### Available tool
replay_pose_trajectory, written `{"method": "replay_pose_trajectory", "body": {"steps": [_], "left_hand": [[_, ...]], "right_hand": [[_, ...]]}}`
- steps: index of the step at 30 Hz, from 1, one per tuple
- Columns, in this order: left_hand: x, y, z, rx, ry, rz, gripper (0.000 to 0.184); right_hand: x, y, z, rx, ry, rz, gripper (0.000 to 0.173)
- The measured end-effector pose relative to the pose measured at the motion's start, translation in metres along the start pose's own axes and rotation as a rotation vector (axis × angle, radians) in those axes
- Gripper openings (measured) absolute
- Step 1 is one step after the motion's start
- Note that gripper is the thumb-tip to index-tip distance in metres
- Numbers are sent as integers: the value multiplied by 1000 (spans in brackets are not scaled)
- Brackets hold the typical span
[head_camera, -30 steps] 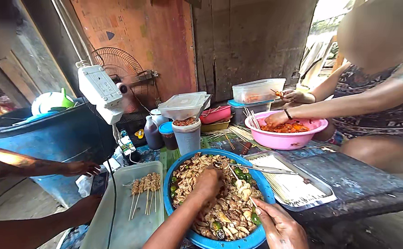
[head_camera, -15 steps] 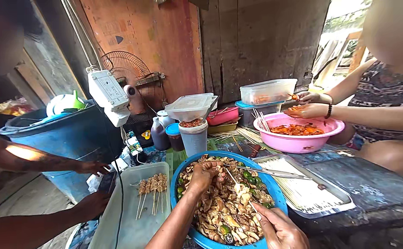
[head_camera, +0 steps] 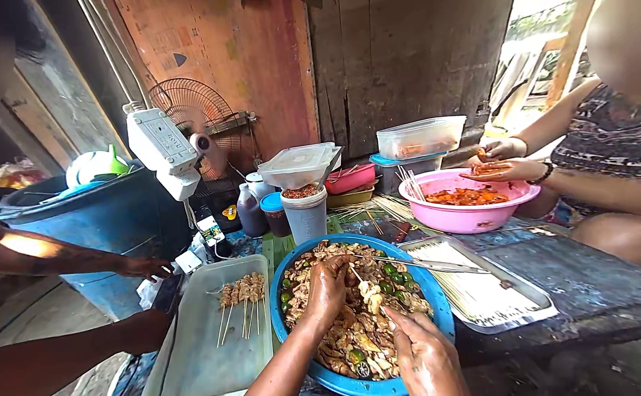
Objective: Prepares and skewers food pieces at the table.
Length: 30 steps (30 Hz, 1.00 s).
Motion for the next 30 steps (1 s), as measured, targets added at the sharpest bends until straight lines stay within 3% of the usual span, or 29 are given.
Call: {"method": "replay_pose_trajectory", "body": {"steps": [10, 12, 16, 20, 25, 30], "left_hand": [[3, -1, -1, -24, 35, -4, 22], [10, -3, 0, -29, -145, -53, 24], [18, -14, 7, 93, -614, -340, 31], [26, -19, 8, 154, -726, -443, 23], [42, -12, -12, -65, -621, -435, 8], [46, -7, -28, -150, -299, -253, 11]], "right_hand": [[11, 13, 24, -94, 21, -23, 31], [-1, 18, 24, -38, 124, 15, 31], [-35, 24, 24, 127, 301, 178, 32], [-46, 21, 24, 139, 372, 226, 31], [-37, 10, 10, 164, 322, 98, 30], [-22, -1, 4, 155, 167, -54, 30]]}}
Point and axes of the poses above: each hand's wrist, its own y-axis towards the middle knuckle, its own z-axis out of the palm, x = y × z, the point moved 7 cm from there along y, towards the middle knuckle, and after that the axes turned 12 degrees about -y, right-handed, at the moved point
